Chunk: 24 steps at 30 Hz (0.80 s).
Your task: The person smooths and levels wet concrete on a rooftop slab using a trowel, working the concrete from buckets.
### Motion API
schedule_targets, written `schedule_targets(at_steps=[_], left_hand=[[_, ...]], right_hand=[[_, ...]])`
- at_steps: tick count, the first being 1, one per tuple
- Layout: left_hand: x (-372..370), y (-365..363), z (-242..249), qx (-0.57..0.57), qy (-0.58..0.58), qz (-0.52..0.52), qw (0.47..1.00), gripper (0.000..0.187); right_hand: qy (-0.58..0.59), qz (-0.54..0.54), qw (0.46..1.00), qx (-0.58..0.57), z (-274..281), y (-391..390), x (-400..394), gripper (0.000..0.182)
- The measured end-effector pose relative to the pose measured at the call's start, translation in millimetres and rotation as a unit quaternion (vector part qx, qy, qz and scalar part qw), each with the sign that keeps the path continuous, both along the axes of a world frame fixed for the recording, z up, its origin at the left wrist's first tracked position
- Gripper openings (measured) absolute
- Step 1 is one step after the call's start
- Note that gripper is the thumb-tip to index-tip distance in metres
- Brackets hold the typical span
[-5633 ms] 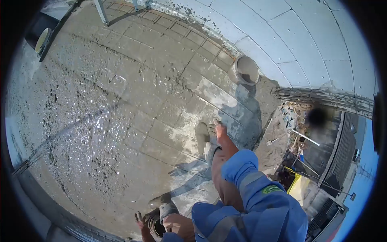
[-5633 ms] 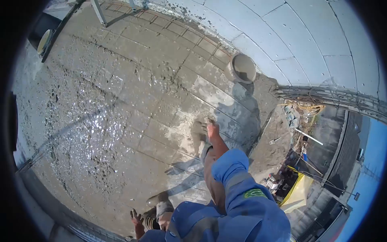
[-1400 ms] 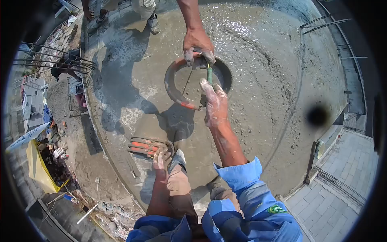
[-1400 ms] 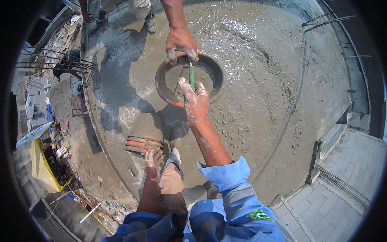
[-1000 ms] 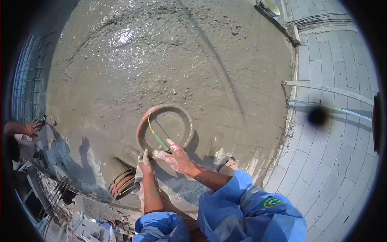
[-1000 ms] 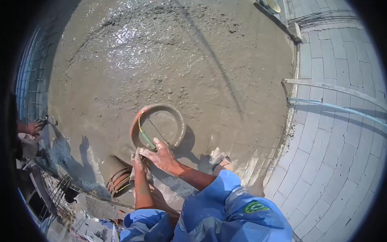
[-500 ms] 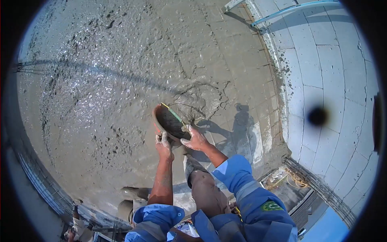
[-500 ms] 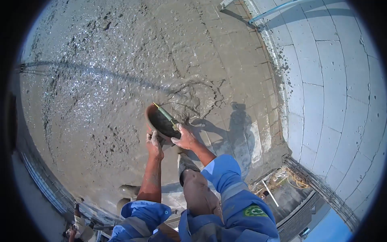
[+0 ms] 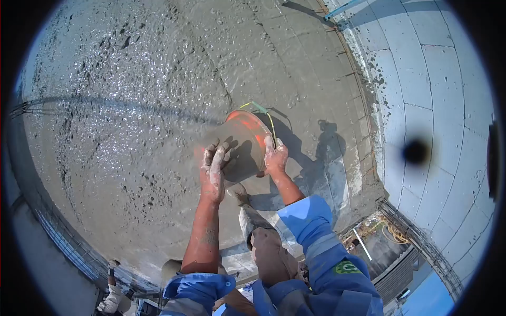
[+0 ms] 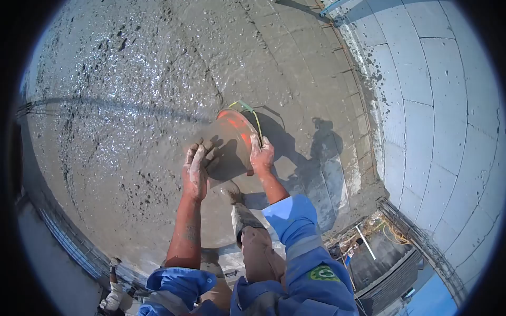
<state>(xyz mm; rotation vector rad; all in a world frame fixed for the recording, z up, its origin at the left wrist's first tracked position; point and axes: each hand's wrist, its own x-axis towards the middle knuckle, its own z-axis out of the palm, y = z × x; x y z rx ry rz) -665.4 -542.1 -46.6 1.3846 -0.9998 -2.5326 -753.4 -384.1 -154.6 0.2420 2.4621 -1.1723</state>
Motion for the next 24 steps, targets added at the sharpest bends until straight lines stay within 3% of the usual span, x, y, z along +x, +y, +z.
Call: schedule_targets(at_steps=[2, 3, 5, 7, 9, 11, 12, 14, 18, 19, 21, 24], left_hand=[[40.4, -22.7, 21.3, -0.096, -0.038, -0.041, 0.994, 0.045], [74.3, -34.0, 30.6, -0.127, -0.063, -0.065, 0.988, 0.044], [152.0, -47.2, 29.1, -0.103, -0.161, -0.028, 0.981, 0.039], [239.0, -47.9, 21.9, -0.035, -0.240, 0.076, 0.967, 0.041], [321.8, -29.0, 17.6, -0.049, -0.341, 0.088, 0.935, 0.042], [390.4, 9.8, 13.9, -0.029, -0.391, 0.122, 0.912, 0.044], [416.9, 31.5, 15.2, -0.007, -0.427, 0.115, 0.897, 0.045], [454.2, 77.2, 25.5, 0.019, -0.410, 0.130, 0.902, 0.054], [507.3, 155.9, 42.8, 0.042, -0.351, 0.230, 0.907, 0.064], [528.9, 178.5, 40.0, 0.004, -0.333, 0.241, 0.912, 0.066], [575.8, 211.8, 45.2, -0.151, -0.379, 0.159, 0.899, 0.066], [676.4, 273.8, 6.9, -0.292, -0.557, 0.060, 0.775, 0.062]], right_hand=[[-0.001, 0.016, 1.000, 0.004, 4.2, 50.1, -61.5, 0.038], [0.125, 0.085, 0.985, 0.086, -0.1, 80.9, -91.9, 0.037], [0.009, 0.006, 1.000, 0.005, 25.4, 133.2, -137.1, 0.041], [0.010, 0.055, 0.991, 0.124, 62.6, 145.4, -175.0, 0.055], [-0.021, -0.003, 1.000, 0.008, 91.8, 123.6, -171.7, 0.056], [-0.149, 0.012, 0.988, 0.030, 88.5, 127.9, -171.0, 0.056], [-0.159, 0.065, 0.981, -0.092, 68.1, 138.3, -156.2, 0.058], [-0.185, 0.150, 0.948, -0.214, 51.4, 99.5, -132.0, 0.061], [-0.270, 0.127, 0.948, -0.114, 94.3, -60.5, 19.0, 0.065], [-0.288, 0.127, 0.946, -0.081, 102.5, -89.4, 57.6, 0.066], [-0.290, 0.223, 0.927, -0.083, 107.8, -129.8, 128.0, 0.067], [-0.281, 0.350, 0.892, -0.058, 115.9, -162.6, 242.7, 0.068]])
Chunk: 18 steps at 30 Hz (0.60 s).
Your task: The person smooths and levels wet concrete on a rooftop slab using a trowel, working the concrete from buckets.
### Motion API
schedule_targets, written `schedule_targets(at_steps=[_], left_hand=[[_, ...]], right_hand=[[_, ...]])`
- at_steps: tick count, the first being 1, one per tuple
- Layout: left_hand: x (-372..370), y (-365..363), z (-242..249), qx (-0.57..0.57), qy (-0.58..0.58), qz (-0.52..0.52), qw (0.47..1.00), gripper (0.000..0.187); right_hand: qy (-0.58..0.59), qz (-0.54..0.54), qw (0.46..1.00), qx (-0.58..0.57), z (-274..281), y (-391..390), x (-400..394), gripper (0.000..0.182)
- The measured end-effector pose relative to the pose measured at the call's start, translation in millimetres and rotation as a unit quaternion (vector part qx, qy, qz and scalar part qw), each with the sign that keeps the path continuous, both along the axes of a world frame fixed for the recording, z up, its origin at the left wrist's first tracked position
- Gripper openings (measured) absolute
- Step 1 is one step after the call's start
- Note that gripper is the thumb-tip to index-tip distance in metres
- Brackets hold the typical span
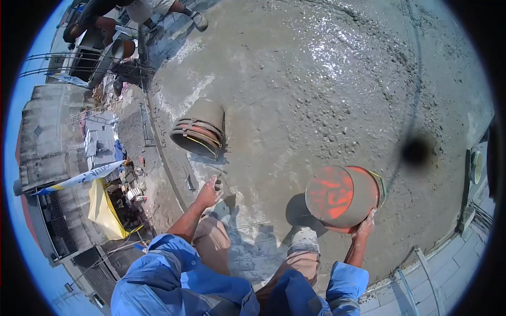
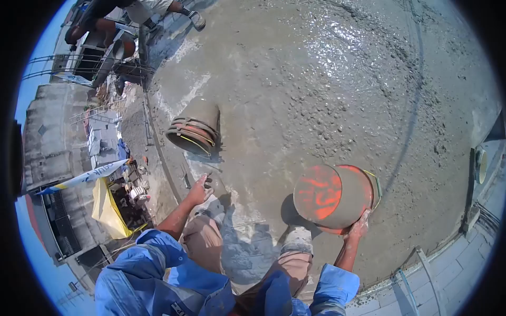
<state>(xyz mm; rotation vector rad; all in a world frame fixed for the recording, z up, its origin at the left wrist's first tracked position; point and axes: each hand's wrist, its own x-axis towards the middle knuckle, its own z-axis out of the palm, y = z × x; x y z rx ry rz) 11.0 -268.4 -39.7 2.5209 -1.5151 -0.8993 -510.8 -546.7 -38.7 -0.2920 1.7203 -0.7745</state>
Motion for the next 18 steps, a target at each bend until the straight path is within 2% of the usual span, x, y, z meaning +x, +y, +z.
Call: schedule_targets(at_steps=[1, 3, 4, 5, 7, 8, 10, 11, 13, 15, 17, 18], left_hand=[[32.6, 4.0, -8.4, -0.016, -0.055, -0.009, 0.998, 0.063], [101.4, -11.1, -13.3, -0.011, -0.112, 0.067, 0.991, 0.068], [128.6, -41.5, 7.8, -0.036, -0.124, 0.105, 0.986, 0.071], [157.4, -61.2, 10.9, -0.051, -0.182, 0.089, 0.978, 0.069], [223.8, -76.7, -23.0, -0.061, -0.272, -0.049, 0.959, 0.073], [248.3, -87.3, -32.2, -0.029, -0.239, -0.088, 0.967, 0.074], [289.0, -91.2, -85.2, -0.020, -0.212, -0.130, 0.968, 0.076], [291.6, -92.9, -80.4, -0.023, -0.203, -0.114, 0.972, 0.076], [297.6, -104.5, -47.4, 0.038, -0.071, -0.108, 0.991, 0.079], [295.7, -102.8, -41.0, 0.038, -0.073, -0.099, 0.992, 0.079], [278.3, -96.2, -37.4, 0.036, -0.071, -0.102, 0.992, 0.079], [269.8, -89.7, -35.5, 0.022, -0.081, -0.078, 0.993, 0.079]], right_hand=[[0.033, 0.037, 0.999, 0.015, 4.9, 0.5, 30.3, 0.069], [0.070, 0.091, 0.993, -0.011, 10.9, 12.9, 91.3, 0.069], [0.077, 0.097, 0.992, -0.021, 17.9, 21.9, 133.1, 0.069], [0.087, 0.103, 0.990, -0.029, 23.3, 32.9, 172.1, 0.068], [0.098, 0.081, 0.992, -0.004, 25.6, 60.9, 229.1, 0.067], [0.108, 0.085, 0.990, -0.010, 23.0, 77.7, 250.0, 0.067], [0.112, 0.079, 0.990, -0.013, 32.8, 111.2, 302.6, 0.065], [0.106, 0.072, 0.992, -0.008, 42.5, 126.4, 333.4, 0.064], [0.116, 0.071, 0.990, 0.033, 49.9, 156.1, 374.2, 0.062], [0.096, 0.100, 0.990, 0.017, 30.1, 185.1, 383.0, 0.052], [0.099, 0.081, 0.990, 0.054, 15.7, 202.6, 397.5, 0.046], [0.086, 0.064, 0.992, 0.060, 29.5, 206.0, 422.9, 0.036]])
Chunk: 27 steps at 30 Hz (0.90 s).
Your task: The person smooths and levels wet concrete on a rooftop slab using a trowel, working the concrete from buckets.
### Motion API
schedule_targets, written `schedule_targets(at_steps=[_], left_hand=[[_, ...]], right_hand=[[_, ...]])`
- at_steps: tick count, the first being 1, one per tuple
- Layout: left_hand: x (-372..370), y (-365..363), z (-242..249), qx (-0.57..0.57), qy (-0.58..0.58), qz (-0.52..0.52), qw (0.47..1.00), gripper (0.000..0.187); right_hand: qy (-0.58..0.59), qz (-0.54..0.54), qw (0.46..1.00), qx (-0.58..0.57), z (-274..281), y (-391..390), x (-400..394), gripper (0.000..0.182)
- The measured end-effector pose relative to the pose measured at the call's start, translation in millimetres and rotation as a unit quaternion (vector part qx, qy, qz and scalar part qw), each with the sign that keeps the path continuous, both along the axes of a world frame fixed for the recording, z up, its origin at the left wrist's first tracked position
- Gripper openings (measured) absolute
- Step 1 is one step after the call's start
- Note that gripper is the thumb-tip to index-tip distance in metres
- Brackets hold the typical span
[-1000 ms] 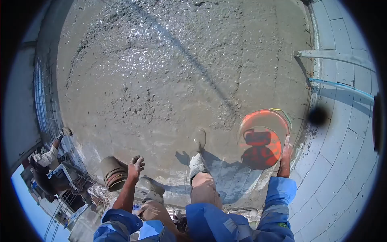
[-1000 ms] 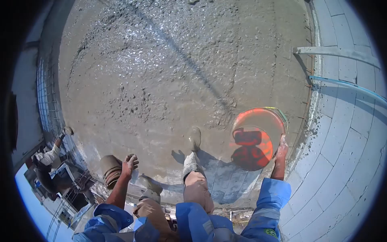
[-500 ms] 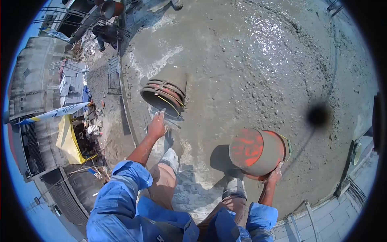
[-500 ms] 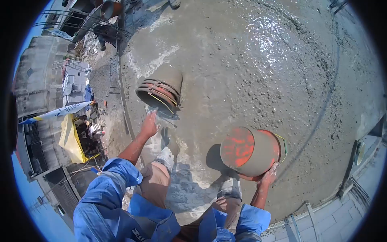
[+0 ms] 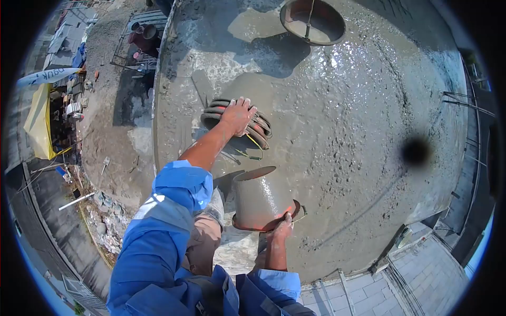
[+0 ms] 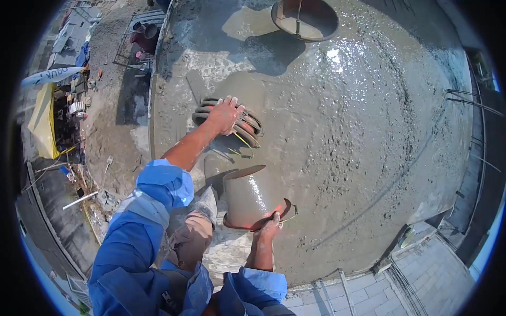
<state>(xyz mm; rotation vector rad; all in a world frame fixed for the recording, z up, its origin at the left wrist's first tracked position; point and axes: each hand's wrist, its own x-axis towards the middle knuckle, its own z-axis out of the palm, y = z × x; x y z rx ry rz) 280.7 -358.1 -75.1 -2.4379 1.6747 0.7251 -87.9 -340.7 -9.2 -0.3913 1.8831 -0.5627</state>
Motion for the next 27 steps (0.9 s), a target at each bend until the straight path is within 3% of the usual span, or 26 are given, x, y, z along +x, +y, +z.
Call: schedule_targets(at_steps=[3, 6, 7, 9, 11, 13, 16, 19, 21, 23, 25, 26, 27], left_hand=[[-17.0, 19.4, 13.5, -0.008, -0.015, 0.033, 0.999, 0.082], [-35.4, 37.1, 47.6, -0.002, 0.022, 0.200, 0.980, 0.078], [-46.7, 47.7, 54.9, 0.006, 0.019, 0.197, 0.980, 0.078], [-64.3, 71.2, 68.7, -0.011, 0.042, 0.315, 0.948, 0.083], [-81.7, 97.4, 80.1, 0.011, 0.070, 0.368, 0.927, 0.087], [-111.5, 130.6, 74.0, -0.005, 0.035, 0.387, 0.921, 0.092], [-151.0, 161.4, 79.8, 0.004, 0.041, 0.440, 0.897, 0.095], [-177.6, 192.8, 68.9, -0.009, 0.124, 0.525, 0.842, 0.099], [-196.1, 215.1, 65.8, 0.019, 0.186, 0.540, 0.821, 0.098], [-220.6, 237.8, 43.2, 0.019, 0.216, 0.564, 0.796, 0.102], [-233.7, 257.6, 14.1, 0.020, 0.288, 0.634, 0.718, 0.109], [-244.5, 275.0, -5.9, -0.003, 0.305, 0.633, 0.711, 0.111], [-272.8, 289.8, -38.2, -0.038, 0.258, 0.608, 0.750, 0.107]], right_hand=[[0.019, 0.031, 0.998, 0.043, -4.5, -4.1, 41.2, 0.021], [-0.059, 0.065, 0.988, 0.131, -14.8, -21.6, 63.3, 0.009], [-0.059, 0.072, 0.989, 0.113, -18.2, -24.2, 71.0, 0.008], [-0.064, 0.069, 0.991, 0.096, -16.1, -21.5, 75.9, 0.008], [-0.103, 0.066, 0.992, 0.035, -12.9, -38.7, 78.6, 0.007], [-0.016, 0.224, 0.974, -0.029, -12.0, -43.2, 63.6, 0.014], [0.015, 0.301, 0.953, -0.015, -4.8, -43.4, 59.2, 0.019], [-0.036, 0.338, 0.940, 0.032, -10.1, -21.8, 64.6, 0.021], [-0.022, 0.312, 0.949, -0.031, -29.4, 8.4, 78.2, 0.020], [-0.021, 0.320, 0.947, -0.022, -63.7, 42.4, 81.8, 0.018], [-0.072, 0.381, 0.916, -0.104, -95.4, 74.7, 88.0, 0.018], [-0.076, 0.407, 0.905, -0.100, -100.2, 88.4, 95.9, 0.018], [-0.026, 0.475, 0.876, -0.074, -102.5, 97.8, 104.3, 0.025]])
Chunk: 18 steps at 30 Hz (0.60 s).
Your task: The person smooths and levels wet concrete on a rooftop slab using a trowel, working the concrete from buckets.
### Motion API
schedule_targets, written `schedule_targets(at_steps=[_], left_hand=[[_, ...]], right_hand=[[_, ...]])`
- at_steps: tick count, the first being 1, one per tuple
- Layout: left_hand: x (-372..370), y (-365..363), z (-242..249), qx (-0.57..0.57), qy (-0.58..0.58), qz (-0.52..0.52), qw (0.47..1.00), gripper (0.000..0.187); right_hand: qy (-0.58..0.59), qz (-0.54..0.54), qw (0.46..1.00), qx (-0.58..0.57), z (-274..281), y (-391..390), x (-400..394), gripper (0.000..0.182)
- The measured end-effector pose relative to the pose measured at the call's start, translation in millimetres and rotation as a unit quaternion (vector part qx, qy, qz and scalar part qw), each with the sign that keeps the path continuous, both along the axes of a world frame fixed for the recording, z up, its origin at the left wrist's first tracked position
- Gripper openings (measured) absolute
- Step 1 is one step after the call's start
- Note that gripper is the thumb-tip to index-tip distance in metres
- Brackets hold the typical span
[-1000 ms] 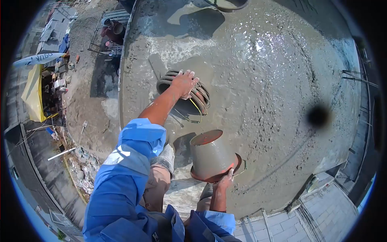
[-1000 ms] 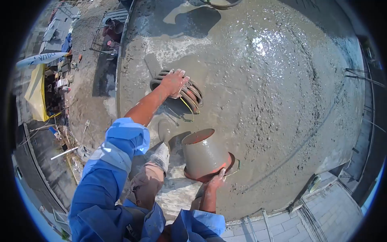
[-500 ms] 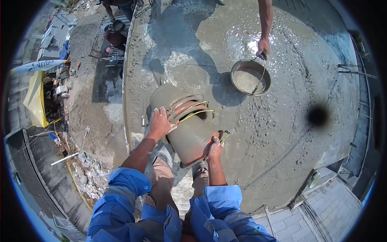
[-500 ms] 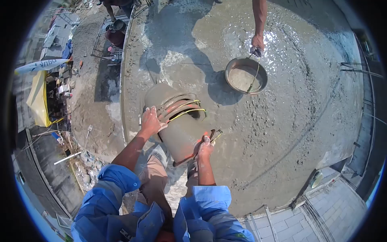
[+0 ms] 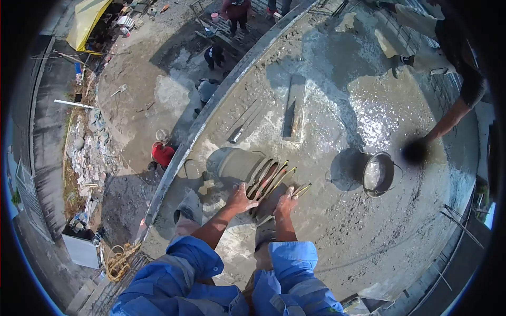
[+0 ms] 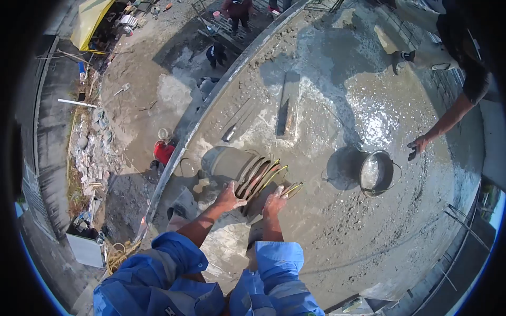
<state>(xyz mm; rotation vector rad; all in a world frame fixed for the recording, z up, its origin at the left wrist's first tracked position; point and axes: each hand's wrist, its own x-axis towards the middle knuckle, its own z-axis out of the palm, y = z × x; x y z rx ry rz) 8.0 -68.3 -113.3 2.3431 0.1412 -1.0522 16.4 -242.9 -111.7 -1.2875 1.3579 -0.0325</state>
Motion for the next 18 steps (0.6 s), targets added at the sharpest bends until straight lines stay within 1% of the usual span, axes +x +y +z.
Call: schedule_targets(at_steps=[1, 2, 3, 4, 5, 6, 7, 8, 9, 10, 11, 12, 14, 15, 16, 17, 18], left_hand=[[-6.0, 9.3, -2.0, -0.032, 0.014, 0.044, 0.998, 0.108], [-12.4, 17.7, -0.9, -0.063, 0.030, 0.089, 0.994, 0.109], [-31.6, 26.6, -24.1, 0.038, -0.249, -0.021, 0.968, 0.108], [-19.6, 34.5, -9.1, -0.030, -0.071, 0.070, 0.995, 0.107], [-6.4, 42.2, 7.2, -0.051, 0.097, 0.168, 0.980, 0.107], [-4.0, 55.6, 16.0, -0.062, 0.068, 0.207, 0.974, 0.100], [-3.2, 70.5, 17.5, -0.080, 0.069, 0.245, 0.964, 0.096], [-2.3, 82.5, 21.5, -0.097, 0.069, 0.281, 0.952, 0.091], [0.5, 94.3, 35.9, -0.107, 0.056, 0.311, 0.943, 0.087], [5.2, 107.1, 57.0, -0.115, 0.042, 0.337, 0.934, 0.083], [10.3, 119.0, 77.6, -0.122, 0.059, 0.369, 0.919, 0.083], [5.8, 122.9, 85.3, -0.123, 0.016, 0.392, 0.912, 0.082], [19.5, 152.7, 121.4, -0.188, 0.048, 0.417, 0.888, 0.087], [19.0, 156.7, 127.2, -0.190, 0.043, 0.430, 0.881, 0.087], [17.6, 155.9, 132.7, -0.150, -0.018, 0.431, 0.890, 0.088], [17.8, 155.7, 133.4, -0.108, -0.078, 0.429, 0.893, 0.090], [21.9, 163.2, 133.3, -0.106, -0.081, 0.441, 0.888, 0.090]], right_hand=[[0.063, 0.076, 0.995, -0.008, -4.1, 9.6, 6.4, 0.034], [0.073, 0.116, 0.991, -0.006, -24.6, 19.1, 5.1, 0.034], [0.038, 0.169, 0.985, -0.025, -57.8, 27.4, -1.0, 0.037], [0.001, 0.217, 0.975, -0.042, -78.5, 41.2, -2.6, 0.041], [-0.069, 0.248, 0.966, 0.030, -63.0, 60.1, 5.9, 0.042], [-0.064, 0.274, 0.959, 0.032, -53.5, 75.0, 10.7, 0.042], [-0.060, 0.389, 0.916, -0.082, -45.7, 84.3, 13.8, 0.042], [0.024, 0.384, 0.921, -0.062, -21.6, 102.3, 33.0, 0.041], [0.108, 0.380, 0.918, -0.038, 7.4, 123.7, 55.7, 0.041], [0.108, 0.398, 0.910, -0.040, 25.3, 143.0, 67.8, 0.041], [0.097, 0.402, 0.907, -0.078, 39.8, 160.6, 77.3, 0.039], [0.085, 0.407, 0.902, -0.115, 57.4, 176.4, 85.9, 0.038], [0.102, 0.479, 0.848, -0.203, 115.6, 223.4, 116.3, 0.037], [0.056, 0.477, 0.864, -0.153, 136.1, 242.4, 125.6, 0.035], [-0.053, 0.478, 0.871, -0.098, 148.0, 260.6, 132.7, 0.037], [-0.037, 0.504, 0.855, -0.118, 163.1, 275.7, 142.9, 0.038], [-0.020, 0.529, 0.837, -0.138, 174.9, 290.0, 153.4, 0.040]])
